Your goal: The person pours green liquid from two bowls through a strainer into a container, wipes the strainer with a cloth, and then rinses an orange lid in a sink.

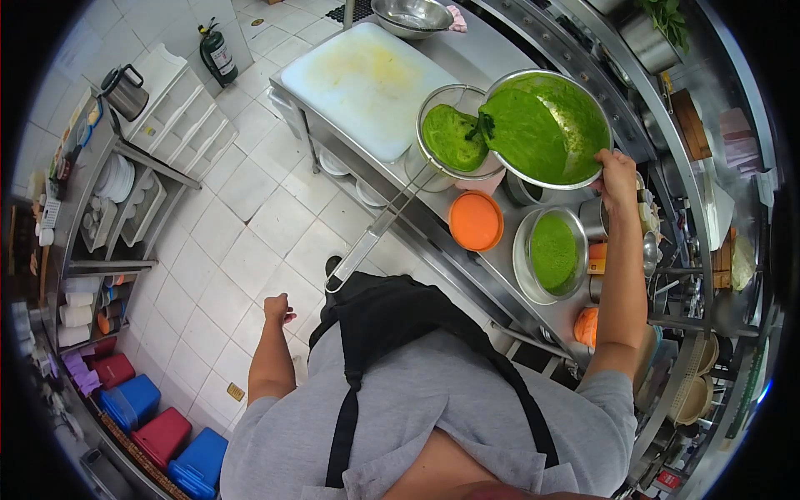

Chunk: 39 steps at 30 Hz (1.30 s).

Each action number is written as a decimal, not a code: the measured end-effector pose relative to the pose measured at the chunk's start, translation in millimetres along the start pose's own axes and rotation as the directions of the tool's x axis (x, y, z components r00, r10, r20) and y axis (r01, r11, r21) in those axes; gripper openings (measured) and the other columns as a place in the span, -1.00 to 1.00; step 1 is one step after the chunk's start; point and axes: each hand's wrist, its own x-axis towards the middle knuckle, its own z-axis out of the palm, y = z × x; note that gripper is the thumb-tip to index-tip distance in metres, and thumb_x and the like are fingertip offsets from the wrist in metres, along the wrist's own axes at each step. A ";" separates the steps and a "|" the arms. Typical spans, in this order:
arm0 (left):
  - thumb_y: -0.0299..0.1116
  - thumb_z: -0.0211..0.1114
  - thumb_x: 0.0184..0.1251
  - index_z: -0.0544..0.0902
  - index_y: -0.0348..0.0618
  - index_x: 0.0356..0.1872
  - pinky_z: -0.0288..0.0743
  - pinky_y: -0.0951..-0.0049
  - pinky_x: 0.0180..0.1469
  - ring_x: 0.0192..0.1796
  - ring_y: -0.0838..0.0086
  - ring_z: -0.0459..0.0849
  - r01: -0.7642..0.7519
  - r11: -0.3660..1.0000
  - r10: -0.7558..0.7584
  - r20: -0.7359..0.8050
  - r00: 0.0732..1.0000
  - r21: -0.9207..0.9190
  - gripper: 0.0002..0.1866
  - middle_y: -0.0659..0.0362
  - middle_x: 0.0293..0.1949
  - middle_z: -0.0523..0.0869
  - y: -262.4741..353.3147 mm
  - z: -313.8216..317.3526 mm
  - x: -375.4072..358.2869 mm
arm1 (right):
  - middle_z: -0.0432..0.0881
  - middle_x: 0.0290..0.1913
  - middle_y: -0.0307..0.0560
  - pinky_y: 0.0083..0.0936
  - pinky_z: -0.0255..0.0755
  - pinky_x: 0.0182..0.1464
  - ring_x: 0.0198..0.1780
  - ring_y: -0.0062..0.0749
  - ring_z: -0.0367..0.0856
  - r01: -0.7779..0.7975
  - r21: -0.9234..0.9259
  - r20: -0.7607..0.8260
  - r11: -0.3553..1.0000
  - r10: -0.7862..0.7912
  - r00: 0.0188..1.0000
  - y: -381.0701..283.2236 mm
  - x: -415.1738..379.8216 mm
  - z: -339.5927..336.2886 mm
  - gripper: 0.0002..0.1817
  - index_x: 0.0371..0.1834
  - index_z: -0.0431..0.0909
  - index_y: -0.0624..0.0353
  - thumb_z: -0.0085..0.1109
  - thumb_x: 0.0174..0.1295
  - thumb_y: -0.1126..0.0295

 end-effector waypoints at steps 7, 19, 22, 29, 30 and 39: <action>-0.17 0.15 0.32 0.45 -0.39 -0.11 0.49 0.27 -0.61 -0.49 0.07 0.72 0.002 1.000 -0.002 -0.001 1.000 0.008 -0.60 -0.16 -0.31 0.67 1.3 1.2 1.4 | 0.66 -0.39 -0.05 -0.46 0.69 -0.47 -0.48 -0.44 0.67 -0.005 -0.020 -0.003 1.000 0.005 1.000 -0.9 0.4 -1.0 -0.83 -0.31 0.58 0.35 0.04 0.19 0.45; -0.17 0.14 0.32 0.46 -0.36 -0.27 0.47 0.31 -0.64 -0.51 0.10 0.72 -0.012 1.000 0.012 -0.008 1.000 0.014 -0.64 -0.15 -0.32 0.68 2.6 1.5 -1.1 | 0.66 -0.39 -0.03 -0.44 0.69 -0.48 -0.48 -0.41 0.68 -0.007 -0.030 -0.007 1.000 0.007 1.000 0.5 4.6 -1.6 -0.82 -0.33 0.57 0.36 0.04 0.18 0.45; -0.16 0.15 0.31 0.46 -0.36 -0.26 0.47 0.33 -0.65 -0.51 0.11 0.72 -0.004 1.000 0.004 0.003 1.000 0.013 -0.64 -0.16 -0.32 0.68 2.4 0.4 0.0 | 0.66 -0.39 -0.03 -0.45 0.69 -0.49 -0.49 -0.42 0.68 -0.014 -0.020 -0.012 1.000 0.014 1.000 -0.1 4.3 -0.2 -0.82 -0.33 0.58 0.35 0.05 0.18 0.44; -0.16 0.15 0.31 0.47 -0.37 -0.20 0.47 0.31 -0.65 -0.51 0.10 0.72 0.000 1.000 0.000 -0.005 1.000 0.019 -0.63 -0.17 -0.32 0.68 1.2 1.4 0.9 | 0.63 -0.47 -0.08 -0.52 0.63 -0.59 -0.60 -0.49 0.62 0.002 0.021 -0.030 1.000 -0.001 1.000 -4.8 0.3 3.8 -0.86 -0.37 0.54 0.34 0.05 0.19 0.47; -0.16 0.15 0.31 0.47 -0.37 -0.19 0.47 0.31 -0.65 -0.51 0.10 0.72 0.002 1.000 -0.001 -0.005 1.000 0.017 -0.62 -0.17 -0.32 0.68 0.8 1.5 1.3 | 0.65 -0.43 -0.06 -0.49 0.66 -0.54 -0.54 -0.45 0.65 -0.001 0.009 -0.012 1.000 0.001 1.000 -2.7 2.6 1.2 -0.84 -0.34 0.56 0.35 0.04 0.19 0.46; -0.16 0.15 0.31 0.48 -0.37 -0.19 0.48 0.30 -0.64 -0.51 0.09 0.72 0.007 1.000 -0.007 -0.003 1.000 0.018 -0.62 -0.16 -0.31 0.68 1.8 2.1 1.3 | 0.67 -0.38 -0.02 -0.44 0.70 -0.49 -0.48 -0.41 0.69 -0.011 -0.001 -0.002 1.000 0.011 1.000 -4.6 2.7 2.1 -0.82 -0.31 0.57 0.38 0.04 0.17 0.46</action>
